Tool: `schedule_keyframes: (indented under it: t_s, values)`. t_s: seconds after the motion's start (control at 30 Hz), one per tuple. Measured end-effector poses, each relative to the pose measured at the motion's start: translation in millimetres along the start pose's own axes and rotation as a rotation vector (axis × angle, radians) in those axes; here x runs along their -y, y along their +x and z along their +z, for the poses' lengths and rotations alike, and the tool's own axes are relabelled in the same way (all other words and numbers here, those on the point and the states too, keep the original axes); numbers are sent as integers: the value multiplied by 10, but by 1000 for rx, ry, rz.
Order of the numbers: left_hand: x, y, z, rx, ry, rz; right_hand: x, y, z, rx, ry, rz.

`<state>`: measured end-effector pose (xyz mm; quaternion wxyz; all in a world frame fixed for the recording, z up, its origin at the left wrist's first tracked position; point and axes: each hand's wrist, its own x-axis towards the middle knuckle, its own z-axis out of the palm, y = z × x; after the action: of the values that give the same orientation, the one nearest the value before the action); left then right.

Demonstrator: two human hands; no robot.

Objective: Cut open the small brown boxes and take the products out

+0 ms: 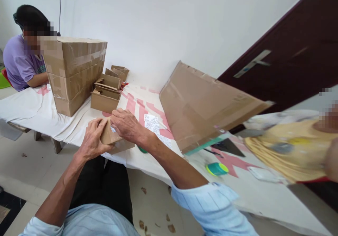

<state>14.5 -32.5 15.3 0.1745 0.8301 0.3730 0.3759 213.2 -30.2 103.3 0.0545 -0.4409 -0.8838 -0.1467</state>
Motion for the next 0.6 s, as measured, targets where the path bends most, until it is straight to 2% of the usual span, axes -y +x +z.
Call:
schedule_keyframes:
  t_s: [0.27,0.47,0.6]
  values:
    - [10,12,-24,16,-5,-2,10,-22,3,-18,66,18]
    - [17,1,-25,3,-9,2,32,-74,-77,-172,415,74]
    - [7,-12,-5,-11,-5,9,27,-113,-121,-235,544,107]
